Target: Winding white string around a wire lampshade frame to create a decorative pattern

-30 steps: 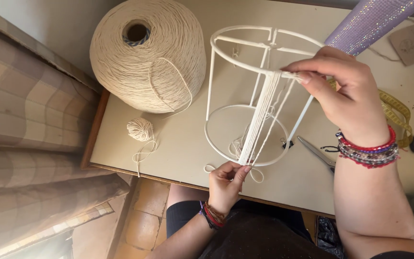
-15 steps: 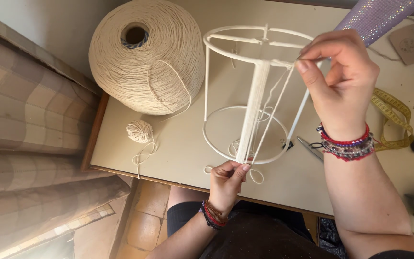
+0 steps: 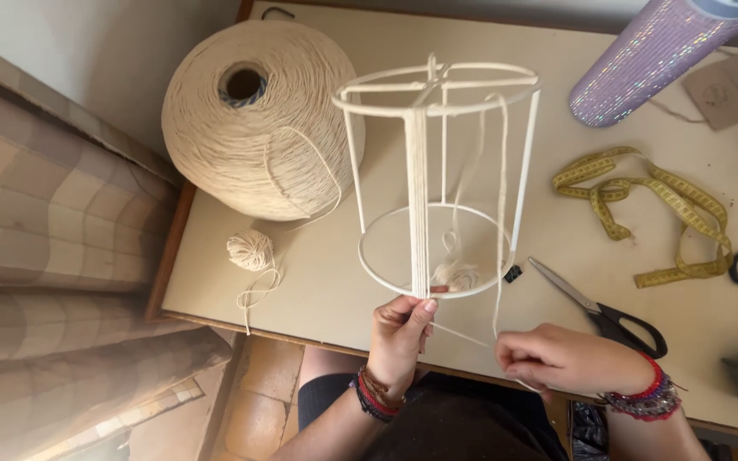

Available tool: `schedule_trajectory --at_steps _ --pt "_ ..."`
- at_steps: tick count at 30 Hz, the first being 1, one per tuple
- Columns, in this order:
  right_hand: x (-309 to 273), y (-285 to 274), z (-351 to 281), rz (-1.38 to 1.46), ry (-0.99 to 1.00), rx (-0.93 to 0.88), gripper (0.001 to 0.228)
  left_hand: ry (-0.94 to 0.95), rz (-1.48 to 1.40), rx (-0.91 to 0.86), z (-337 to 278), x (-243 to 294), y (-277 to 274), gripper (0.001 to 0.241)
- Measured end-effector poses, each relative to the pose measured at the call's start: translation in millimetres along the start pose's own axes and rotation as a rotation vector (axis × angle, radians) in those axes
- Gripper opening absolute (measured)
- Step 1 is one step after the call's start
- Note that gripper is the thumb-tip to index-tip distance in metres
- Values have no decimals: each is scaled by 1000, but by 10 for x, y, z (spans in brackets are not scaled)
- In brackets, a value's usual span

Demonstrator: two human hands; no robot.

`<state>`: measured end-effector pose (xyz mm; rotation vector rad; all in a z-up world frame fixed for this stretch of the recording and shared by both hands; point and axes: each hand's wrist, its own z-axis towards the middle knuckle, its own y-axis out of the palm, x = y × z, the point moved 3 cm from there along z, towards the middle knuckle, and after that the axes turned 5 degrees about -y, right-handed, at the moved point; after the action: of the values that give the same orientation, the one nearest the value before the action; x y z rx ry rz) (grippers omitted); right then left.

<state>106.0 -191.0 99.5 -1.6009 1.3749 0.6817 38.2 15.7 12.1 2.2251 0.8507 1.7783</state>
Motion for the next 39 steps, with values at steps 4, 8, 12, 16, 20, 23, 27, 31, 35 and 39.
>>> schedule_trajectory --at_steps 4,8,12,16,20,23,27,31,35,39 --pt "-195 -271 -145 -116 -117 376 19 -6 16 0 -3 -92 -64 15" --pt "-897 -684 -169 -58 -311 1081 28 -8 23 5 6 -109 -109 13" --pt "-1171 -966 200 364 -408 1023 51 -1 46 20 -10 -100 -107 14" --pt "-957 -694 129 -151 -343 1242 45 -15 42 31 -10 -133 -112 22" --pt "-395 -219 200 -631 64 387 19 -13 16 53 21 -128 -104 23" --pt "-220 -198 58 -599 206 260 15 -3 25 42 32 -177 -131 20" --pt "-430 -653 -358 -511 65 1004 14 -5 42 39 7 -121 -124 24" --pt "-666 -1074 -315 -557 94 1405 39 -42 40 43 -61 -132 -128 25" --pt "-778 -1227 -95 -638 -40 1550 18 -6 51 53 -38 -153 -164 23" --pt "-912 -1061 -88 -889 -216 1533 14 -18 33 75 -66 -178 -172 22"
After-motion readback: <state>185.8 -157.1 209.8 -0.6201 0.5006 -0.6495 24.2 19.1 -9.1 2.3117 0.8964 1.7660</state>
